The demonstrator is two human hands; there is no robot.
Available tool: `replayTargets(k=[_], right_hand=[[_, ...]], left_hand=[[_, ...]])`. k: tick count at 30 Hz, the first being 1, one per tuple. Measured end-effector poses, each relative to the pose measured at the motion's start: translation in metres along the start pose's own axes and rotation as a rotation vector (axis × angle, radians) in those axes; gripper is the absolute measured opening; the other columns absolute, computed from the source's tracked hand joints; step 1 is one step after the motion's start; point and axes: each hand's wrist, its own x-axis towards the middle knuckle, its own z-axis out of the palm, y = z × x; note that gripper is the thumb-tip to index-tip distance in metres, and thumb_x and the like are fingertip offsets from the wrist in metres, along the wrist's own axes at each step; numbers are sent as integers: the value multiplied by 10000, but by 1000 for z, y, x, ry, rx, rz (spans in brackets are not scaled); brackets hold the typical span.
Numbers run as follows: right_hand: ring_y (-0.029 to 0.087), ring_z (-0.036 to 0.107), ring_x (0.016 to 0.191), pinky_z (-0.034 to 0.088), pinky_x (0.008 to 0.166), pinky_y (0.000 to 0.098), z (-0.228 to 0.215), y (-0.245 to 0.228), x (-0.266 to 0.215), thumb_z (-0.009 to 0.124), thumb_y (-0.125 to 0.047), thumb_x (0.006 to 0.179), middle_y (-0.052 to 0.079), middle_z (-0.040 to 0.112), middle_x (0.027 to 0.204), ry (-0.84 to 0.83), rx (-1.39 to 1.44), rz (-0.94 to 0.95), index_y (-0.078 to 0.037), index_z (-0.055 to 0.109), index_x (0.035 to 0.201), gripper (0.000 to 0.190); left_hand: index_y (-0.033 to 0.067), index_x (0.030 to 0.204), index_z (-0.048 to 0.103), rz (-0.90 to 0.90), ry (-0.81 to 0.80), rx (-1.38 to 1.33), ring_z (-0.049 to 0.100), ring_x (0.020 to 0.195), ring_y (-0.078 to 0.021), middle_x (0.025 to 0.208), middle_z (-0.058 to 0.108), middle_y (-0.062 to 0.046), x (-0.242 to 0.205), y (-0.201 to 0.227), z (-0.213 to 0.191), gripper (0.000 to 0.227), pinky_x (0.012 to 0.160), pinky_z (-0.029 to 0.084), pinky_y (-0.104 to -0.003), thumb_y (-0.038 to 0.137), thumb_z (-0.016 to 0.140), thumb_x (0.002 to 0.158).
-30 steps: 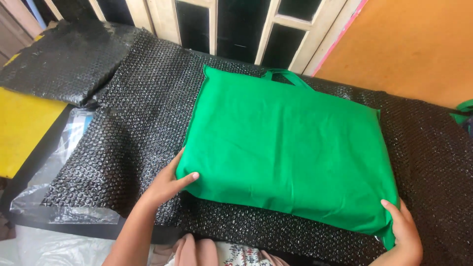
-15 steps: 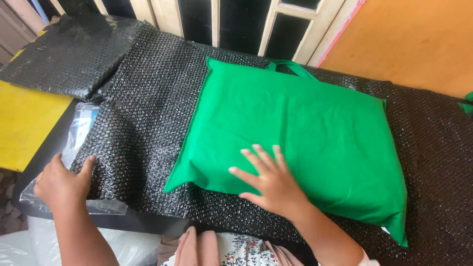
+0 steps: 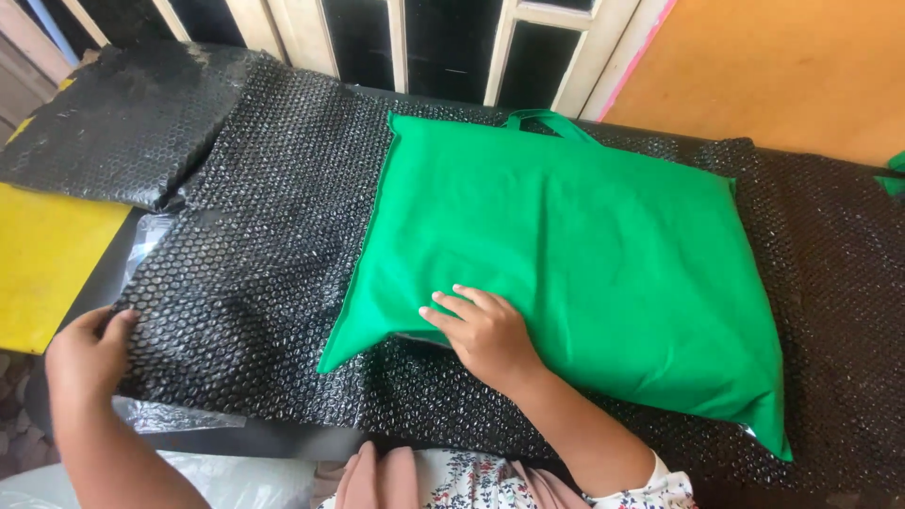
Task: A person is preparing a pillow for shipping by dusting the protective bag, wrapping it in bubble wrap, and securing it with tape.
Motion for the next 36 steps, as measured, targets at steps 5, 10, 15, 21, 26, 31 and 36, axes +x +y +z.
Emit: replayTargets(k=[5,10,15,21,26,31,36], right_hand=[[287,629,1226,515,889,465,-2,10,-2,828,-309,854,-23,708,1318,-57,188,85,-294,750,1233,387],[316,655,1270,471,1059,497,-5,17,-2,750,-426,906,35,743,1278,-45,562,227,-188,737,1220,394],[210,657,1234,482,1055,346,-9,39,-7,443,-602,996,106,720,1284,-41,1084,572,-121,631,1337,619],[277,663,1094,551,937,392,-62,41,-9,643,-514,929,174,676,1223,103,959,612,-109,279,1596,861],[302,736,830,607,671,367,-41,57,-17,892,-166,835,156,736,1045,145,455,667,-83,387,1533,865],[270,595,972,503,864,409,-11,77,-34,707,-258,931,62,591,1246,22,99,247,-272,789,1166,249],[329,595,1039,503,912,468,-41,48,-19,768,-378,872,135,552,1365,-36,162,333,-171,790,1163,358]], left_hand=[[19,1372,692,36,-38,-407,563,1111,-218,1169,663,-89,8,0,-17,382,931,405,-384,294,573,1135],[86,1035,597,309,-62,-749,409,882,-51,936,448,86,-57,137,-69,228,749,318,-232,244,555,1194],[72,1266,719,787,-280,-482,631,964,-182,1103,720,-54,-168,290,-62,295,850,473,-325,202,560,1055],[111,883,774,1391,-132,21,659,487,-266,765,702,-76,-265,332,124,140,453,453,-397,78,700,769],[75,1014,777,1415,-194,227,685,534,-178,912,736,-76,-268,332,122,290,528,447,-316,7,730,736],[-106,1230,647,1178,-1067,-297,713,897,-501,1006,706,-280,-217,348,47,542,765,560,-560,347,683,934],[99,1159,747,901,-534,-567,697,991,-332,1039,743,-137,-76,353,65,352,872,536,-463,387,646,984]])
